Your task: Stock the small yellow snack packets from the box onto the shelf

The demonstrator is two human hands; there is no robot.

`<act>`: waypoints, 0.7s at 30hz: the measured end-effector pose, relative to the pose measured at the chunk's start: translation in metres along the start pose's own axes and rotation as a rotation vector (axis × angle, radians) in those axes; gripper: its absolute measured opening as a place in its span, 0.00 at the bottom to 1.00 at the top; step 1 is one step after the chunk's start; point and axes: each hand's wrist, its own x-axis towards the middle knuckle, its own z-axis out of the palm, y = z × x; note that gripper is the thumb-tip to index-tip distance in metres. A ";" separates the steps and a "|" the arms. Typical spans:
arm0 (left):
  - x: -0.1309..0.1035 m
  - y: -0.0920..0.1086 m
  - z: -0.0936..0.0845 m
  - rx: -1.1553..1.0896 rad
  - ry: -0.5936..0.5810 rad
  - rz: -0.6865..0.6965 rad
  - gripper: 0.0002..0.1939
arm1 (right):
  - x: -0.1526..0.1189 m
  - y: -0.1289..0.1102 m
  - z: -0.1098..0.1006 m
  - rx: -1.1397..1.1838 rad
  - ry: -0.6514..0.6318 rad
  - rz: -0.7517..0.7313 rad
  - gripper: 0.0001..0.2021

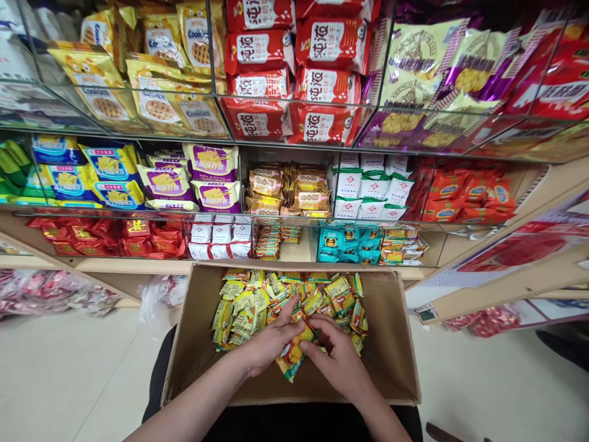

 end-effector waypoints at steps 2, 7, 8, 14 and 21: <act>-0.003 0.001 0.000 0.044 -0.034 0.001 0.32 | 0.002 -0.007 -0.005 0.018 -0.068 0.050 0.10; -0.015 0.019 0.007 -0.156 -0.069 -0.053 0.25 | 0.009 -0.014 -0.011 0.357 -0.026 0.164 0.11; -0.016 0.023 0.008 -0.202 -0.071 -0.021 0.23 | 0.010 -0.015 -0.011 0.403 0.024 0.164 0.11; -0.018 0.023 0.001 -0.085 -0.071 0.166 0.21 | 0.011 -0.016 -0.003 0.444 0.182 0.162 0.14; -0.015 0.023 -0.003 0.008 -0.073 0.141 0.20 | 0.009 -0.014 -0.008 0.423 -0.014 0.142 0.15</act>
